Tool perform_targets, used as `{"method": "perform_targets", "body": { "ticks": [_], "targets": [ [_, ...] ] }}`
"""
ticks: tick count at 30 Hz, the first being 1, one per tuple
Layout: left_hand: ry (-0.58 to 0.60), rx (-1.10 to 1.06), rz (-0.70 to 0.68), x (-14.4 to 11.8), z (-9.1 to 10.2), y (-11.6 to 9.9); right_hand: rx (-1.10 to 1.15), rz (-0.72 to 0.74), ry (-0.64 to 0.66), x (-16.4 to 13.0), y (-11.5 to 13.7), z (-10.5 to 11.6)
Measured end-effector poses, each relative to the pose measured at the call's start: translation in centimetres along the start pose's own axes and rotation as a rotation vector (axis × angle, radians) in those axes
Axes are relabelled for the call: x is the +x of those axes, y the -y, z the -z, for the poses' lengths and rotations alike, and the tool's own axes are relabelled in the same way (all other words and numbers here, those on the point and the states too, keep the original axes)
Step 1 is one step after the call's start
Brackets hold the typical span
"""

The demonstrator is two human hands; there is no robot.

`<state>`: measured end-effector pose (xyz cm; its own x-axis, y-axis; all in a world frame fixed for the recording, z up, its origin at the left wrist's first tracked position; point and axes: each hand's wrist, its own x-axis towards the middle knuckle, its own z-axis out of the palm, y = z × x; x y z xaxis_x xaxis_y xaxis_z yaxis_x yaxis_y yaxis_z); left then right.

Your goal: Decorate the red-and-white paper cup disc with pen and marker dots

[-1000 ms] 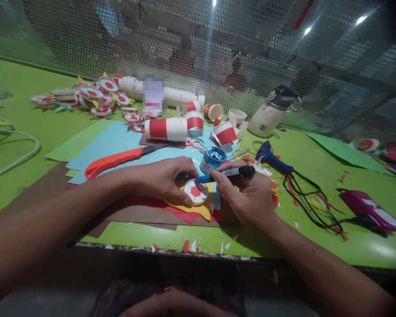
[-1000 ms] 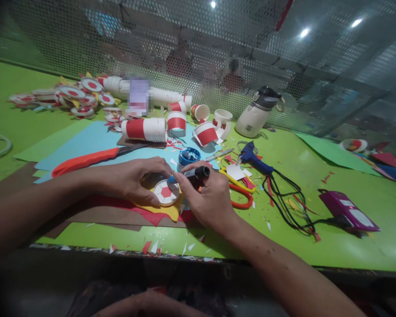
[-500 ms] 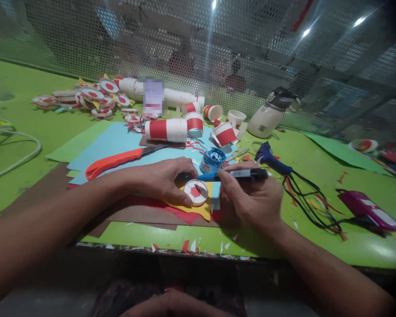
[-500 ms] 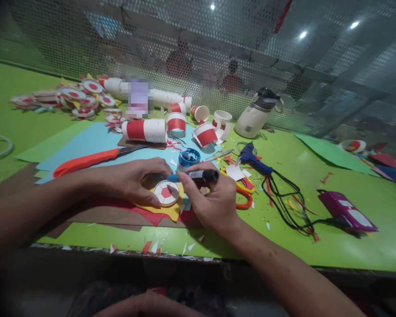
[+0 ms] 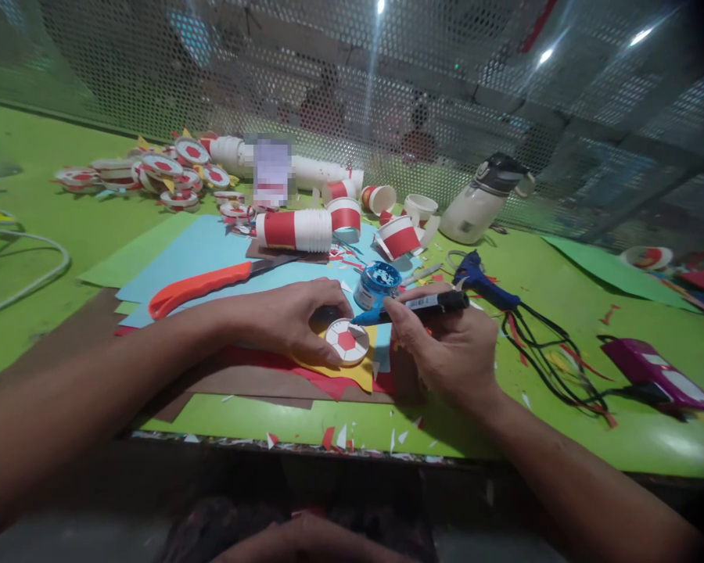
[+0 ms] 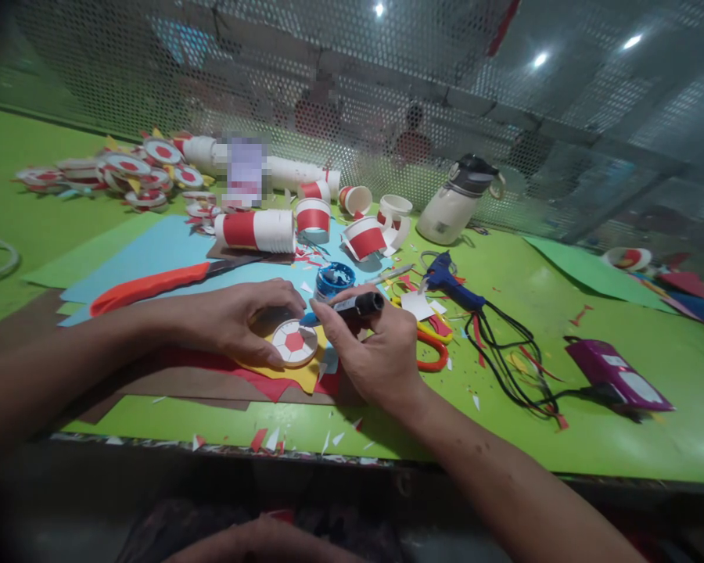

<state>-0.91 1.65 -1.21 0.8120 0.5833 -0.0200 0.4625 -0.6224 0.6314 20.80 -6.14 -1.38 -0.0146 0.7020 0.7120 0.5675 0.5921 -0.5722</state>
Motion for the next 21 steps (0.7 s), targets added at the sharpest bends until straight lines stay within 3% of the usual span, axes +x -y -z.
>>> {"method": "perform_targets", "body": {
  "ticks": [6, 21],
  "targets": [
    [-0.011, -0.004, -0.012, 0.01, -0.05, 0.01, 0.037, -0.088, 0.037, -0.19, -0.2, -0.2],
    [-0.01, -0.016, 0.002, 0.01, -0.08, 0.12, 0.029, -0.078, -0.005, 0.18, -0.03, -0.29]
  ]
}}
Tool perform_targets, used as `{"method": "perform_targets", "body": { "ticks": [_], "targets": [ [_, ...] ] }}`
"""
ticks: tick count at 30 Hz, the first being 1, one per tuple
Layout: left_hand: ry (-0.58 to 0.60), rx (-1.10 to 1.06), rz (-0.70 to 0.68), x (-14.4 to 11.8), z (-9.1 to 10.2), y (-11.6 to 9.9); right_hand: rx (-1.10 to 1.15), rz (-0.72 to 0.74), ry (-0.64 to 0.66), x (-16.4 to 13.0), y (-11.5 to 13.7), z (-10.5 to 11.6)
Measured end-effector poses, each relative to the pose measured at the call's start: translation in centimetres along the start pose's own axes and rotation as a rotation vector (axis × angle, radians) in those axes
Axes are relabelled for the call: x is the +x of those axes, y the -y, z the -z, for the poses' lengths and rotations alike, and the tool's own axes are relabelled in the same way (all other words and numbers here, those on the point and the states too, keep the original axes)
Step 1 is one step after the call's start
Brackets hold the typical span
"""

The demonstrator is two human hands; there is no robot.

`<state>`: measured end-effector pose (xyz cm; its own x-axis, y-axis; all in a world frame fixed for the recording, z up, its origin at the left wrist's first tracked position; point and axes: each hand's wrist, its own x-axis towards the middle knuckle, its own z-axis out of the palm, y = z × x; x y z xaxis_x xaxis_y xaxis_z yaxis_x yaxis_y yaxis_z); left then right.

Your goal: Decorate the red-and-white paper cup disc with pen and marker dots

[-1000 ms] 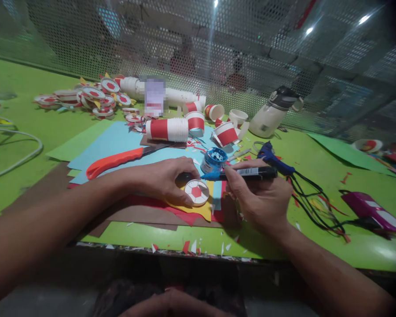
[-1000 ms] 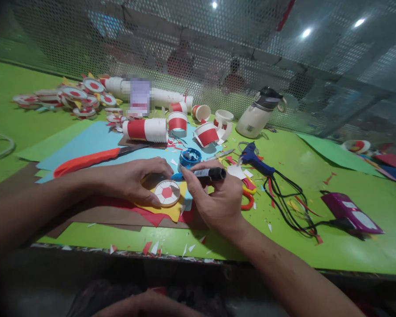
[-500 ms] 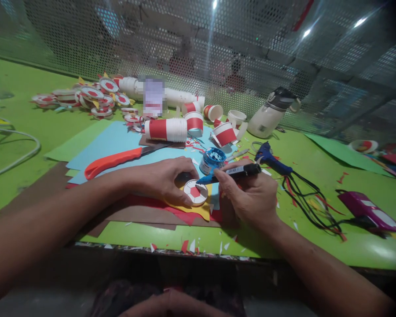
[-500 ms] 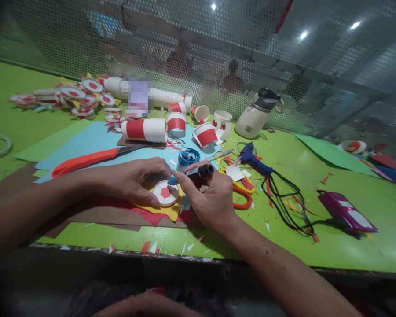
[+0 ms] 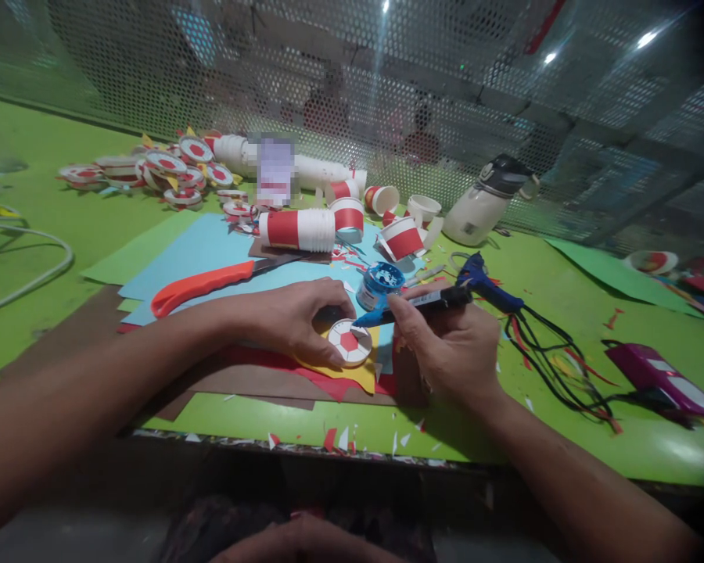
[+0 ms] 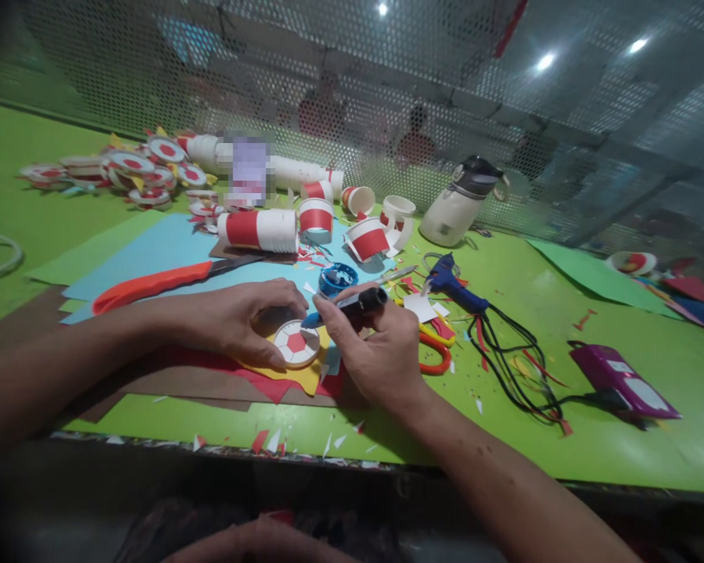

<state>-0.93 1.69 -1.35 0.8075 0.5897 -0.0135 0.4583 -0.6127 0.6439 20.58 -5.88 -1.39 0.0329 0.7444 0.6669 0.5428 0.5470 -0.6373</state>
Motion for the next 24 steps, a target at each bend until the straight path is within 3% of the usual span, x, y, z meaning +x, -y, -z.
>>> {"method": "perform_targets", "body": {
  "ticks": [3, 12, 24],
  "targets": [
    [0.006, 0.012, 0.017, 0.0, 0.07, -0.05, 0.035, -0.023, -0.044, 0.19, 0.16, 0.08],
    [0.018, -0.001, -0.002, 0.0, 0.15, -0.16, -0.033, 0.023, 0.053, 0.1, -0.18, -0.32],
    [0.02, 0.0, 0.001, 0.0, 0.11, -0.04, -0.076, 0.085, 0.079, 0.03, -0.48, -0.2]
  ]
}}
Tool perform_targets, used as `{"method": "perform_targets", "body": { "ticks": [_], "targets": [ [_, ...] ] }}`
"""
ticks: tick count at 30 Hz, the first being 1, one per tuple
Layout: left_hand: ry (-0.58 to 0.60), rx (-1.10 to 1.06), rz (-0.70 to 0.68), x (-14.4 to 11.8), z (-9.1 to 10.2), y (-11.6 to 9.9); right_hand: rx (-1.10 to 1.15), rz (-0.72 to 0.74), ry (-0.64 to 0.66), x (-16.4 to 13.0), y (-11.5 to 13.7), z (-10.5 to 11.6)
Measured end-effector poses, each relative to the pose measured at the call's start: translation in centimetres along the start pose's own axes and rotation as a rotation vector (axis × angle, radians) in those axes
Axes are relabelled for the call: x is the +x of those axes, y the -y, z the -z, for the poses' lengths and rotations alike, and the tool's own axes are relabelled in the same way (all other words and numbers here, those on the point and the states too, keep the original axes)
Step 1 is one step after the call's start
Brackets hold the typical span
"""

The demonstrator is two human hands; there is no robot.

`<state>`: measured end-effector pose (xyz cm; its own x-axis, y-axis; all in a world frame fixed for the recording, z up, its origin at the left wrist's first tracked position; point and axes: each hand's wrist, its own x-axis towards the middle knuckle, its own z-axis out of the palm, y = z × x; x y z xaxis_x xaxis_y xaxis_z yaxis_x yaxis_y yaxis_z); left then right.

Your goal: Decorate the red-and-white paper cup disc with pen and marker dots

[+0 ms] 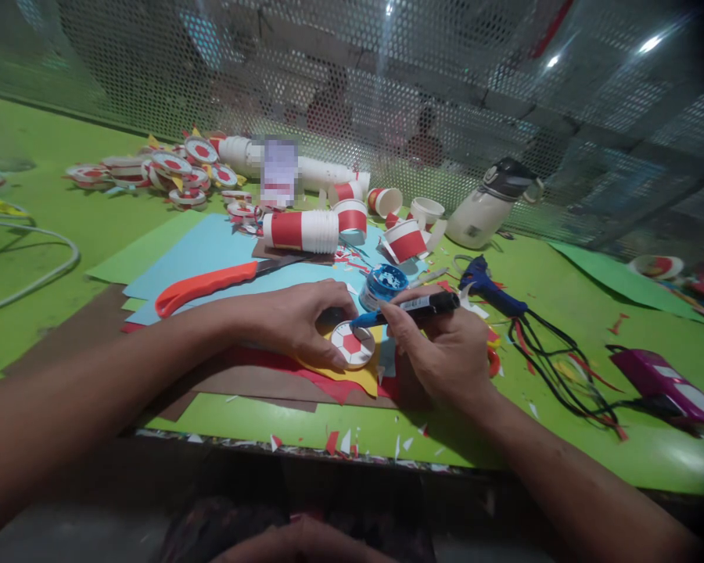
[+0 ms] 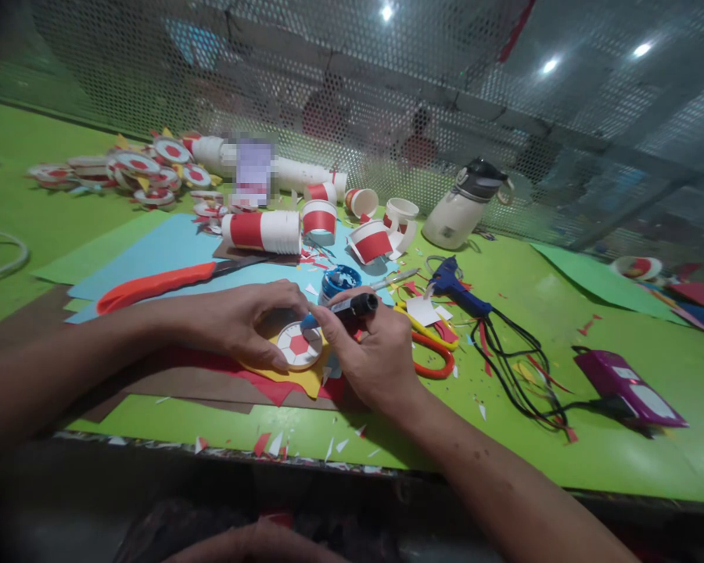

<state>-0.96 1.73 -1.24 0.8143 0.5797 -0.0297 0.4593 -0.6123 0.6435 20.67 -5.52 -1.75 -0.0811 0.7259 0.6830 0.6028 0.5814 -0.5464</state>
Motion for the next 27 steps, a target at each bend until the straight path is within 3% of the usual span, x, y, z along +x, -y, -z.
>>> {"method": "perform_targets", "body": {
  "ticks": [9, 16, 27],
  "targets": [
    [0.001, 0.013, -0.026, 0.08, -0.02, -0.19, -0.033, 0.009, 0.09, 0.42, 0.32, 0.23],
    [-0.015, 0.021, -0.038, 0.05, -0.09, -0.03, -0.041, 0.084, 0.031, -0.04, 0.2, -0.24],
    [-0.009, 0.006, -0.012, 0.03, -0.04, -0.28, -0.008, -0.019, 0.017, -0.34, 0.05, -0.05]
  ]
}}
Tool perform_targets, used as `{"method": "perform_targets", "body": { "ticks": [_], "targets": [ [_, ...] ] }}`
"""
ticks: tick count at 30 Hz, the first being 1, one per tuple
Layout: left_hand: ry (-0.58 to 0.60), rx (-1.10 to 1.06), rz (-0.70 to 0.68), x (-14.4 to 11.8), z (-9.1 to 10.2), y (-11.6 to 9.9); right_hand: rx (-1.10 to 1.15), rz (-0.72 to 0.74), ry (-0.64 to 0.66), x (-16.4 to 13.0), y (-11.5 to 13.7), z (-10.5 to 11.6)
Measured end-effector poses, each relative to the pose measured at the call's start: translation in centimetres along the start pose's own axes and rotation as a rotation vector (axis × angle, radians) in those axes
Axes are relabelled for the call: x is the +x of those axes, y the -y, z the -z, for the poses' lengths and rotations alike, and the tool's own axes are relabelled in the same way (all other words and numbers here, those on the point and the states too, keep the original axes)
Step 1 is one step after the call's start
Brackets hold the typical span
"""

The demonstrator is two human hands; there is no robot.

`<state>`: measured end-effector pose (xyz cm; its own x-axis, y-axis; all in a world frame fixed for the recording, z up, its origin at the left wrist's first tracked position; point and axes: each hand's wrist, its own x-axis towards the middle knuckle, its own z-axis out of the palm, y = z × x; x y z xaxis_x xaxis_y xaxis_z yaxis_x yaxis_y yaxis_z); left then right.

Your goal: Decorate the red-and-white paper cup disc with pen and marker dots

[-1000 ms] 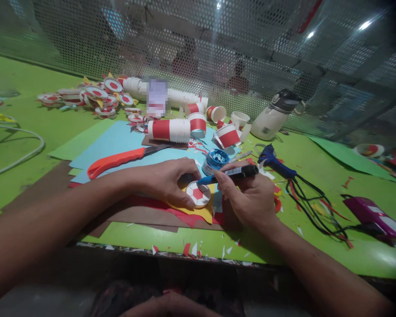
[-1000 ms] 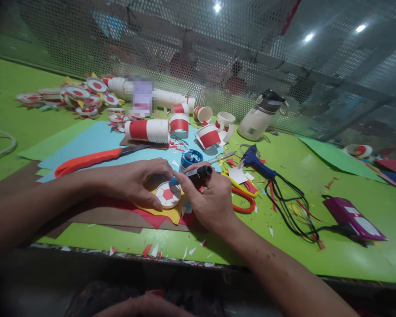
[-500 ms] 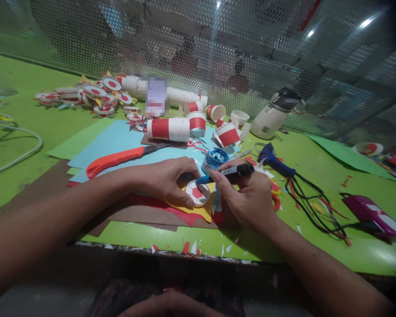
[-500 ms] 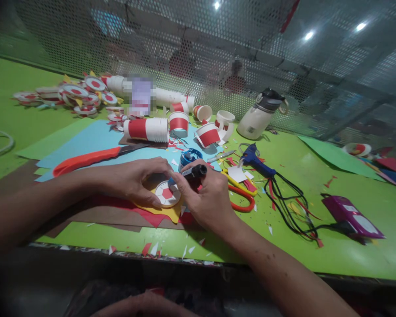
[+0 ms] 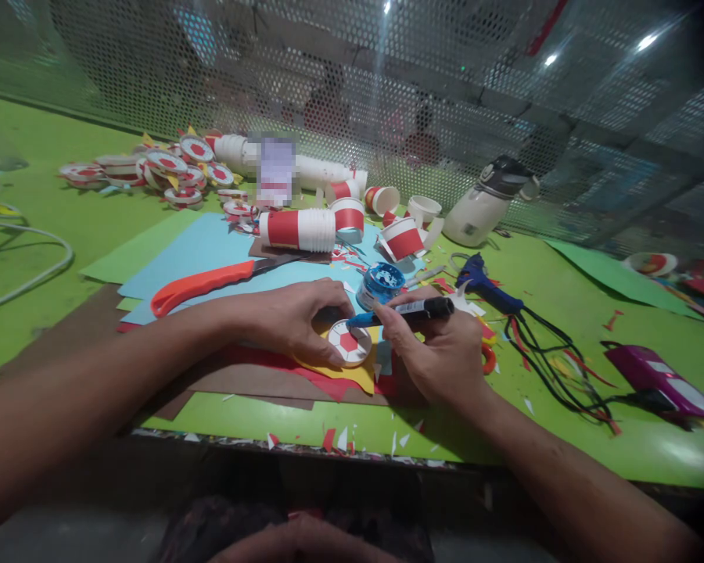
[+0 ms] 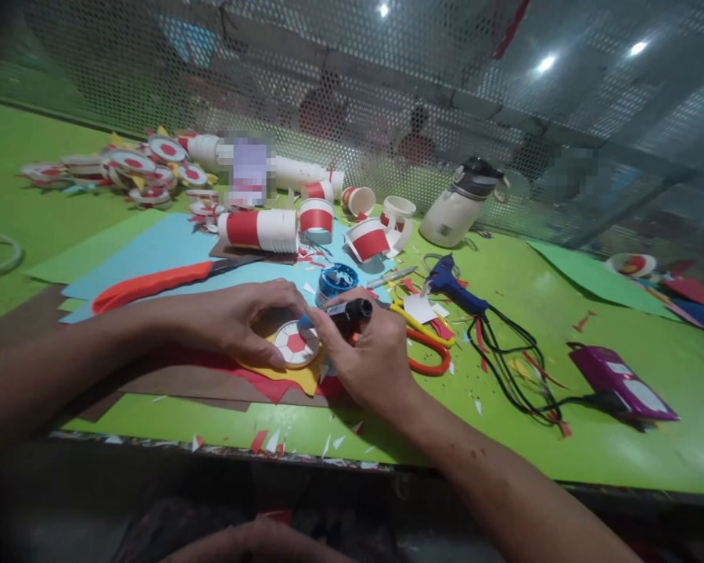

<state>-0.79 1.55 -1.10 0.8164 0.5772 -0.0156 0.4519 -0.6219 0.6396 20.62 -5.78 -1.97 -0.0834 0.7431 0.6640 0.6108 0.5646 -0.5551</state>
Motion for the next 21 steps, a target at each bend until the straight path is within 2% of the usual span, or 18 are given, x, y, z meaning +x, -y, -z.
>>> {"method": "perform_targets", "body": {
  "ticks": [3, 7, 9, 17, 21],
  "targets": [
    [-0.008, -0.009, -0.008, 0.0, -0.03, 0.15, 0.021, -0.027, -0.032, -0.14, 0.11, 0.05],
    [-0.002, 0.0, 0.002, -0.01, -0.02, 0.37, 0.037, -0.045, -0.182, -0.1, 0.64, 0.48],
    [0.002, 0.003, 0.011, -0.03, 0.01, 0.4, 0.017, -0.027, -0.217, 0.01, 0.81, 0.71],
    [0.004, 0.003, 0.022, -0.13, 0.05, 0.18, 0.047, -0.056, -0.226, 0.45, 0.83, 0.96],
    [-0.002, 0.006, 0.028, -0.08, 0.02, 0.09, 0.045, -0.022, -0.119, 0.52, 0.84, 0.83]
  ]
}}
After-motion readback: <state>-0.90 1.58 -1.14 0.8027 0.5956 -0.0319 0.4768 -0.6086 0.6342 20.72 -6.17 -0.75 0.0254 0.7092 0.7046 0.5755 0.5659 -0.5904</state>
